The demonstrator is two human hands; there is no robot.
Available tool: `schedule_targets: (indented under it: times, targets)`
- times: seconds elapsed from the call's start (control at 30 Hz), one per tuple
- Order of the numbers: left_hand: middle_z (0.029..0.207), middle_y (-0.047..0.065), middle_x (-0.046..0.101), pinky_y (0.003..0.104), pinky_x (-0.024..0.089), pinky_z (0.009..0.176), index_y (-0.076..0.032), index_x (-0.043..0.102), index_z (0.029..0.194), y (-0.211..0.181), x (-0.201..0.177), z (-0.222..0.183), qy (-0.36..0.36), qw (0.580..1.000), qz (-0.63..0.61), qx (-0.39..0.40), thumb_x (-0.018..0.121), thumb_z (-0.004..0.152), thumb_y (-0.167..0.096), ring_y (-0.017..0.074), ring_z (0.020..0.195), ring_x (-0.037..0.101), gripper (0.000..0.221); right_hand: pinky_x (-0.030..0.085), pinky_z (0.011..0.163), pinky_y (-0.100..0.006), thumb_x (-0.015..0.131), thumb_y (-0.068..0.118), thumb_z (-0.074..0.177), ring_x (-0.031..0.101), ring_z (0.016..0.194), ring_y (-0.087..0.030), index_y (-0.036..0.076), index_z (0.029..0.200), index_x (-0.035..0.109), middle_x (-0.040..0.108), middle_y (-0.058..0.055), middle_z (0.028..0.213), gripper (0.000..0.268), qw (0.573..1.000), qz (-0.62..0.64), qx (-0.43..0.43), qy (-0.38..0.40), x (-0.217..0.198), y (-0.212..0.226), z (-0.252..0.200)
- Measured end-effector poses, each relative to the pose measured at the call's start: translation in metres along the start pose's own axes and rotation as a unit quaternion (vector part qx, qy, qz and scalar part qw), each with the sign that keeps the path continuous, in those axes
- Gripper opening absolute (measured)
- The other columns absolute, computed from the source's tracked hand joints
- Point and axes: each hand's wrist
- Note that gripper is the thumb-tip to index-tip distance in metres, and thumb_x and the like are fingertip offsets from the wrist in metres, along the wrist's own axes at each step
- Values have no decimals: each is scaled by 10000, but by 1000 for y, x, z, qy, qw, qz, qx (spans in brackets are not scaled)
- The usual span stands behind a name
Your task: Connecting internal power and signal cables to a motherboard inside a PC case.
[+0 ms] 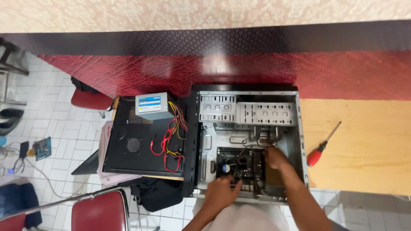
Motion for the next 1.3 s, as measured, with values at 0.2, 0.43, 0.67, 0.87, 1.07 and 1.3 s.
schedule_targets:
  times: [0.2,0.43,0.67,0.87,1.07,1.3]
  targets:
    - [880,132,661,478,469,642,-54,653,975,-14,-48,-6,201,978,-26,51,428,1056,-568,324,780,631,567,597,861,-407,526,197,1056,726,963,-284,61,1173,674,729,-180,1062,233,989,56,111,78,-65,77,-70]
    - [924,114,673,488,464,700,-86,663,1149,-2,-57,-4,275,954,-63,102,396,1031,-597,318,883,634,588,587,917,-378,500,70,1027,725,1059,-268,115,1416,590,696,-163,1304,402,983,85,145,77,-47,70,-59]
    - [1039,181,657,481,475,725,-31,651,1112,-3,-66,-6,302,940,-44,150,392,1013,-619,343,915,619,650,549,886,-346,547,-41,883,694,1162,-283,122,1465,547,674,-97,1393,604,983,117,142,3,8,7,-16]
    - [1102,164,636,441,466,801,-82,618,1241,8,-62,8,361,924,-79,100,464,957,-647,335,1021,605,652,525,1014,-386,565,114,920,660,1218,-340,120,1394,604,643,-132,1398,476,993,79,83,-21,19,-9,1]
    - [1025,44,722,343,501,792,-163,688,1190,9,-16,30,256,948,-165,91,621,900,-599,202,928,680,528,551,911,-403,605,164,854,705,1087,-340,103,1116,737,747,-155,1174,300,999,20,5,-48,28,-29,26]
    - [777,47,608,389,388,650,-193,554,878,-6,-17,114,96,984,-149,26,567,965,-642,236,733,604,458,570,917,-433,529,153,881,658,1144,-368,56,1181,676,659,-212,1256,348,993,-99,-56,10,45,-37,35]
Point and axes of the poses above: each hand's wrist, its own z-axis towards the middle knuckle, its own x-axis out of the palm, y = z × x
